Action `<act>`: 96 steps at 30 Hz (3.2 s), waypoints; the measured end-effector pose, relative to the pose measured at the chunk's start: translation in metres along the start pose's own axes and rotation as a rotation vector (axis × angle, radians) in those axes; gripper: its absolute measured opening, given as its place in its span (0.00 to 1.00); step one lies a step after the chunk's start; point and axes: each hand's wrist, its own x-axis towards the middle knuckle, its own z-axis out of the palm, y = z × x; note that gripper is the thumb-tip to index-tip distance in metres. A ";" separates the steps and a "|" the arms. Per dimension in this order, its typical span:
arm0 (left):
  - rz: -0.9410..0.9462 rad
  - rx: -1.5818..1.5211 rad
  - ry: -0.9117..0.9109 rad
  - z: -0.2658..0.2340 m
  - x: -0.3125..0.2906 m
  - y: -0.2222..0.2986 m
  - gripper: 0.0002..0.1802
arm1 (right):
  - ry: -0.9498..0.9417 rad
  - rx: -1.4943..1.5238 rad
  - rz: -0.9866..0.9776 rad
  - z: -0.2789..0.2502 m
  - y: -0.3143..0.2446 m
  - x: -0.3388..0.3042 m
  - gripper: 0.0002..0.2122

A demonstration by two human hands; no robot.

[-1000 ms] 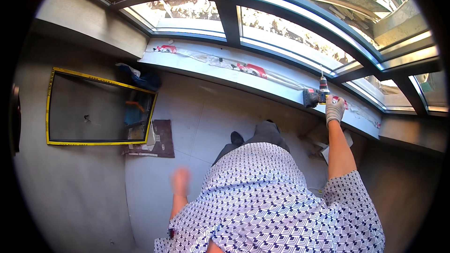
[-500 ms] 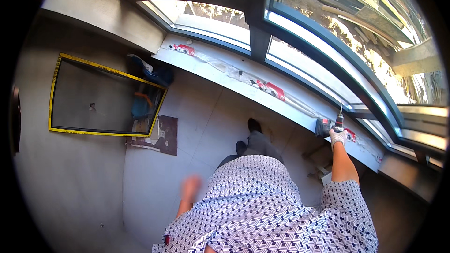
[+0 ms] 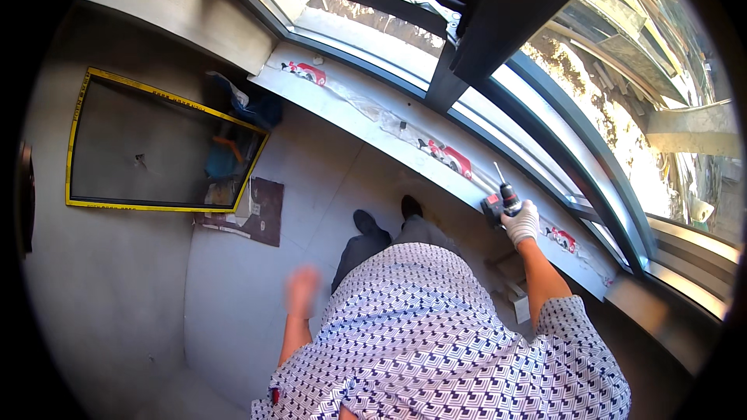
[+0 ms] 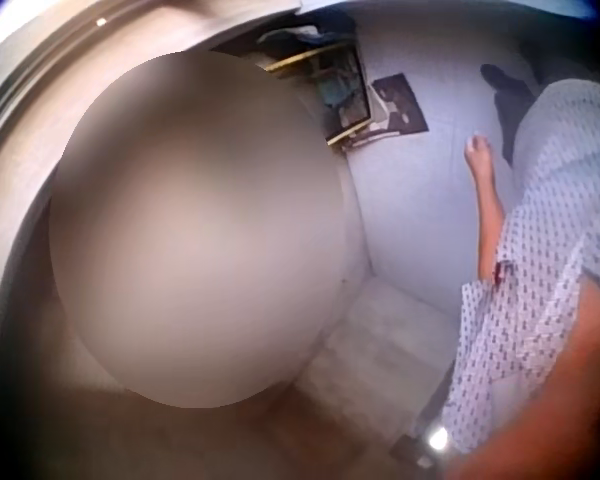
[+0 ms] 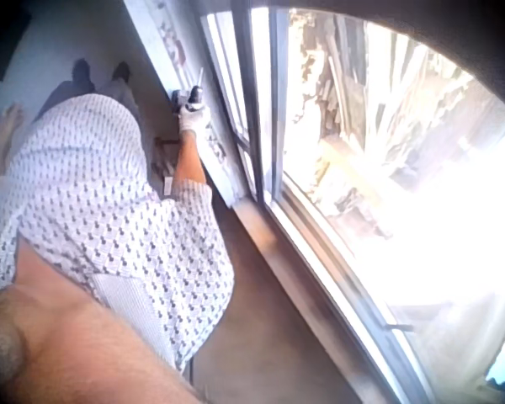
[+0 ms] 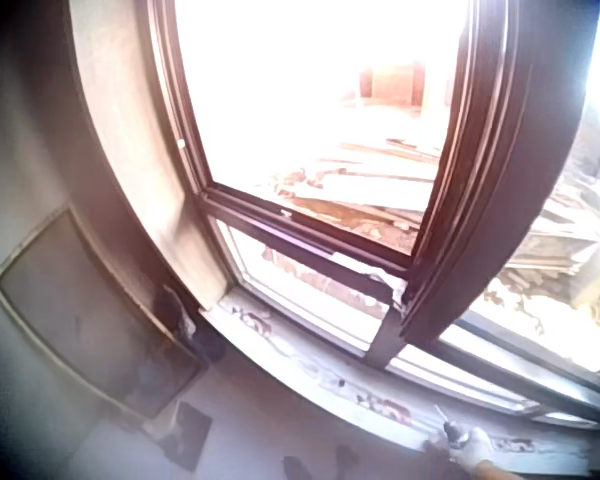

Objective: The person removes protective yellow tape from a window screen frame and a separate metal frame. They then align and insert the screen mesh into the metal frame, preparing it for installation into the window opening.

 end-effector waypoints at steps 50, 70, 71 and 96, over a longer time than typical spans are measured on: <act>-0.205 -0.451 0.225 -0.300 0.269 0.133 0.19 | -0.126 -0.346 -0.076 0.025 -0.418 0.034 0.31; 0.652 0.315 1.013 -0.704 0.443 0.375 0.15 | 0.000 0.187 -0.423 0.152 -0.568 -0.115 0.14; 0.687 0.370 1.070 -0.716 0.445 0.390 0.16 | -0.031 0.204 -0.415 0.154 -0.570 -0.123 0.14; 0.702 0.965 1.309 -0.840 0.448 0.459 0.22 | -0.344 0.677 0.033 0.157 -0.556 -0.142 0.08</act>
